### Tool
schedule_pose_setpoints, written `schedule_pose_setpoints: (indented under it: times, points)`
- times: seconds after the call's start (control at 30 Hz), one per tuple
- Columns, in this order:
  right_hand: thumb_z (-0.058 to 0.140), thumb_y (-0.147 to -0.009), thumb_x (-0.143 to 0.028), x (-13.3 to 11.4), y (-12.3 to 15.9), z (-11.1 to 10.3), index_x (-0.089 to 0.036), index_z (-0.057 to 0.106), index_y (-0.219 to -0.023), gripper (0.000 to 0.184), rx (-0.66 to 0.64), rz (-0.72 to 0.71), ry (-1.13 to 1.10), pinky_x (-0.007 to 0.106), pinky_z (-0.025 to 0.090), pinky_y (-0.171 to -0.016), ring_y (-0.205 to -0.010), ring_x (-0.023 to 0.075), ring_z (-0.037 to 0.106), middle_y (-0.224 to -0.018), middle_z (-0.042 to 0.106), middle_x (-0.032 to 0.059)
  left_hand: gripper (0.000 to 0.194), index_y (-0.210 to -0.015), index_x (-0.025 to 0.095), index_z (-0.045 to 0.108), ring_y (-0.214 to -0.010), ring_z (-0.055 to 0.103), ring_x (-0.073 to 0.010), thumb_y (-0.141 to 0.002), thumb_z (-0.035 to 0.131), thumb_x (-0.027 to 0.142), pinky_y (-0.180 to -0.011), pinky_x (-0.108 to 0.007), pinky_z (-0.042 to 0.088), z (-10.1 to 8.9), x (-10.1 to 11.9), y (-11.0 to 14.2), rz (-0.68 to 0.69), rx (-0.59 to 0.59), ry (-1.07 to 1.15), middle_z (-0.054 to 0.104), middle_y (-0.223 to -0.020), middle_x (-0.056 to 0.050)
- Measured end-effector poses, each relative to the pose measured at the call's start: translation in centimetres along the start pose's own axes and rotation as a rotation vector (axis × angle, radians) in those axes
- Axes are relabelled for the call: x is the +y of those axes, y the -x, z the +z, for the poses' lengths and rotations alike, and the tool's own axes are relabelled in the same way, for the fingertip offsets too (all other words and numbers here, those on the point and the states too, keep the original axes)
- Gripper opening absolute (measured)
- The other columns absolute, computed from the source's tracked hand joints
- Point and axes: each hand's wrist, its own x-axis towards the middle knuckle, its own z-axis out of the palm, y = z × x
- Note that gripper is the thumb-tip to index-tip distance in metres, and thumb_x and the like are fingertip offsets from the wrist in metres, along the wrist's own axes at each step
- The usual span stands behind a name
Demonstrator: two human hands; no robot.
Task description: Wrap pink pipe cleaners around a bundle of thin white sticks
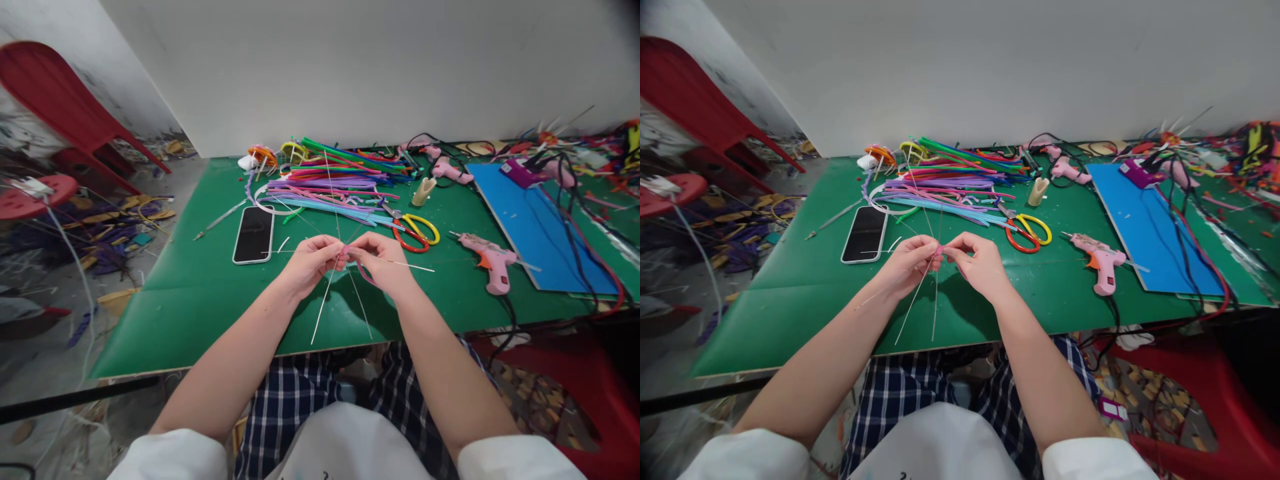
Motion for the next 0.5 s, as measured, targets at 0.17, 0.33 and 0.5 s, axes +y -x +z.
schedule_pose_setpoints:
  times: [0.17, 0.33, 0.5]
  points:
    - [0.061, -0.071, -0.036, 0.42, -0.16, 0.24, -0.017, 0.059, -0.067, 0.02, -0.02, 0.037, -0.022, 0.025, 0.041, -0.052, -0.054, 0.011, 0.053, -0.06, 0.06, -0.0003, 0.015, -0.067, 0.014, 0.062, -0.05, 0.053, -0.0056, -0.066, 0.069, 0.027, -0.052, -0.019, 0.043, -0.12, -0.13, -0.1, 0.028, 0.0, -0.01, 0.061, -0.059, 0.001]
    - [0.06, -0.073, -0.034, 0.19, -0.06, 0.22, -0.017, 0.059, -0.068, 0.018, -0.012, 0.009, 0.02, 0.026, 0.044, -0.056, -0.057, 0.011, 0.055, -0.062, 0.061, -0.0003, 0.016, -0.068, 0.013, 0.062, -0.052, 0.055, -0.0062, -0.065, 0.07, 0.026, -0.054, -0.019, 0.045, -0.1, -0.12, -0.19, 0.033, 0.028, 0.001, 0.062, -0.059, 0.001]
    - [0.058, -0.075, -0.029, -0.33, 0.27, 0.48, -0.02, 0.061, -0.087, 0.016, 0.01, -0.108, -0.068, 0.027, 0.048, -0.072, -0.079, 0.0128, 0.061, -0.087, 0.066, 0.0021, 0.014, -0.069, 0.015, 0.063, -0.052, 0.055, -0.0057, -0.067, 0.069, 0.027, -0.054, -0.018, 0.045, -0.05, 0.06, -0.31, 0.067, 0.094, 0.011, 0.063, -0.061, 0.001]
